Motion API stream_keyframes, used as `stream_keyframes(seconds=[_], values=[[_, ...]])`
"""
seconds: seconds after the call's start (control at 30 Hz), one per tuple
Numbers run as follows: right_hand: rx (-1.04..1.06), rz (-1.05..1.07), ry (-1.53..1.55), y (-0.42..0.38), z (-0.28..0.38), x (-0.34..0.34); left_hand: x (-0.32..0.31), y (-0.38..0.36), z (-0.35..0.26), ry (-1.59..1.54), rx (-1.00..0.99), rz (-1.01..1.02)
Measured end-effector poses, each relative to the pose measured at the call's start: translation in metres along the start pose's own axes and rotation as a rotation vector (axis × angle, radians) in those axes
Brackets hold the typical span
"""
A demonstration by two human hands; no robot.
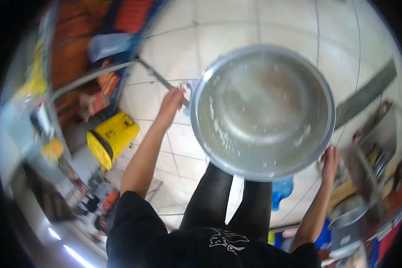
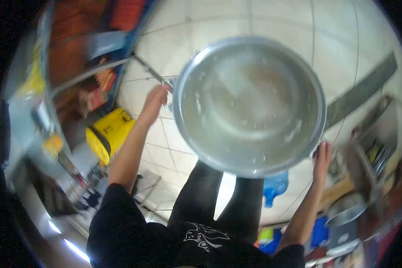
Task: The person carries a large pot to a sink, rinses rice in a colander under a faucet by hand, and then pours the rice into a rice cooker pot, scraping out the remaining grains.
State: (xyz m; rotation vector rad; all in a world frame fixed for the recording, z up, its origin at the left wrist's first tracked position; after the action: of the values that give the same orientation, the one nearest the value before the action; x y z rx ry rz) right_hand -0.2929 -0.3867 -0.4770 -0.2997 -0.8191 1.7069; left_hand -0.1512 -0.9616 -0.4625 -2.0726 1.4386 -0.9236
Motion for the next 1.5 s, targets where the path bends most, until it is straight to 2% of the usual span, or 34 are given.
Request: stream_keyframes(seconds=[0.07, 0.13, 0.17, 0.2, 0.23, 0.27, 0.3, 0.33, 0.4, 0.43, 0.5, 0.57, 0.6, 0.63, 0.7, 0.8, 0.87, 0.9, 1.0, 1.03, 1.07, 1.13, 1.17, 1.2, 1.27, 1.3, 1.33, 1.4, 1.43, 1.5], values=[[0.144, 0.086, -0.241, -0.04, 0.074, -0.008, 0.049, -0.112, -0.015, -0.081, 0.005, -0.153], [0.214, 0.202, -0.137, -0.07, 0.129, -0.037, 0.093, -0.213, 0.015, -0.239, 0.095, -0.307], [0.238, 0.269, -0.269, -0.068, 0.127, -0.031, 0.107, -0.258, 0.036, -0.095, -0.006, -0.466], [0.328, 0.201, -0.31, -0.095, 0.164, -0.054, 0.119, -0.311, 0.048, 0.148, -0.17, -0.665], [0.437, 0.415, -0.411, -0.11, 0.192, -0.078, 0.119, -0.378, 0.044, -0.107, -0.129, -0.722], [0.363, 0.433, -0.338, -0.141, 0.216, -0.104, 0.125, -0.426, 0.071, -0.099, -0.011, -0.742], [0.448, 0.501, -0.507, -0.139, 0.23, -0.126, 0.122, -0.485, 0.089, -0.316, 0.062, -0.834], [0.638, 0.553, -0.318, -0.129, 0.236, -0.16, 0.114, -0.533, 0.107, -0.542, 0.1, -0.888], [0.885, 0.695, -0.656, -0.156, 0.287, -0.215, 0.092, -0.59, 0.146, -0.793, 0.009, -1.033], [0.97, 0.739, -0.677, -0.193, 0.302, -0.251, 0.078, -0.624, 0.178, -0.914, -0.012, -1.111], [0.744, 0.861, -0.456, -0.255, 0.295, -0.322, 0.038, -0.674, 0.235, -1.104, -0.033, -1.246], [0.765, 0.992, -0.576, -0.346, 0.289, -0.388, 0.003, -0.732, 0.288, -1.224, -0.05, -1.352], [0.706, 1.091, -0.682, -0.348, 0.325, -0.437, 0.013, -0.733, 0.263, -1.352, -0.017, -1.406], [0.735, 1.119, -0.708, -0.372, 0.311, -0.47, -0.003, -0.756, 0.288, -1.48, -0.027, -1.46], [0.82, 1.361, -0.685, -0.46, 0.243, -0.526, -0.032, -0.828, 0.35, -1.574, -0.075, -1.553], [0.76, 1.369, -0.908, -0.602, 0.171, -0.574, -0.08, -0.899, 0.446, -1.72, -0.085, -1.732], [0.832, 1.421, -0.988, -0.658, 0.118, -0.615, -0.119, -0.931, 0.492, -1.834, -0.059, -1.706], [0.844, 1.488, -0.995, -0.694, 0.085, -0.632, -0.138, -0.962, 0.507, -1.87, -0.064, -1.775], [0.794, 1.688, -1.009, -0.811, -0.008, -0.64, -0.191, -1.046, 0.543, -1.918, -0.097, -1.939], [0.761, 1.779, -1.01, -0.84, -0.039, -0.647, -0.219, -1.056, 0.579, -1.919, -0.035, -1.972], [0.659, 1.832, -0.994, -0.862, -0.076, -0.662, -0.227, -1.082, 0.581, -1.891, 0.022, -1.995], [0.559, 1.878, -1.046, -0.919, -0.117, -0.686, -0.244, -1.119, 0.572, -1.87, -0.008, -2.256], [0.524, 1.9, -1.08, -0.954, -0.146, -0.695, -0.262, -1.127, 0.588, -1.92, -0.06, -2.286], [0.601, 1.986, -1.079, -0.99, -0.172, -0.708, -0.272, -1.139, 0.59, -1.904, -0.012, -2.31], [0.747, 2.144, -1.099, -1.06, -0.221, -0.728, -0.299, -1.155, 0.582, -1.907, -0.02, -2.487], [0.829, 2.204, -1.103, -1.119, -0.259, -0.71, -0.328, -1.187, 0.594, -1.903, 0.0, -2.499], [0.791, 2.236, -1.115, -1.154, -0.289, -0.707, -0.347, -1.192, 0.586, -1.922, 0.01, -2.612], [0.904, 2.448, -1.016, -1.236, -0.339, -0.69, -0.379, -1.191, 0.566, -1.971, -0.006, -2.806], [0.886, 2.487, -1.011, -1.276, -0.366, -0.686, -0.386, -1.193, 0.56, -1.989, -0.036, -2.892], [0.909, 2.653, -1.075, -1.336, -0.427, -0.651, -0.412, -1.192, 0.553, -2.016, 0.019, -3.058]])
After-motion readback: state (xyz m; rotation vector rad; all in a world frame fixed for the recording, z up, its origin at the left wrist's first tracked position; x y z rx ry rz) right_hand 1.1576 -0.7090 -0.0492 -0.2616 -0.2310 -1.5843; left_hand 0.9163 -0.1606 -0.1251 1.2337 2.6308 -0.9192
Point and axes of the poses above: each hand's wrist, its own y-axis towards the middle knuckle, its own x-axis out of the back of the hand, z = x × y, the point moved 7 cm from there along y, towards the middle knuckle, and after that the axes turned 6 degrees about z, right-handed, at the moved point
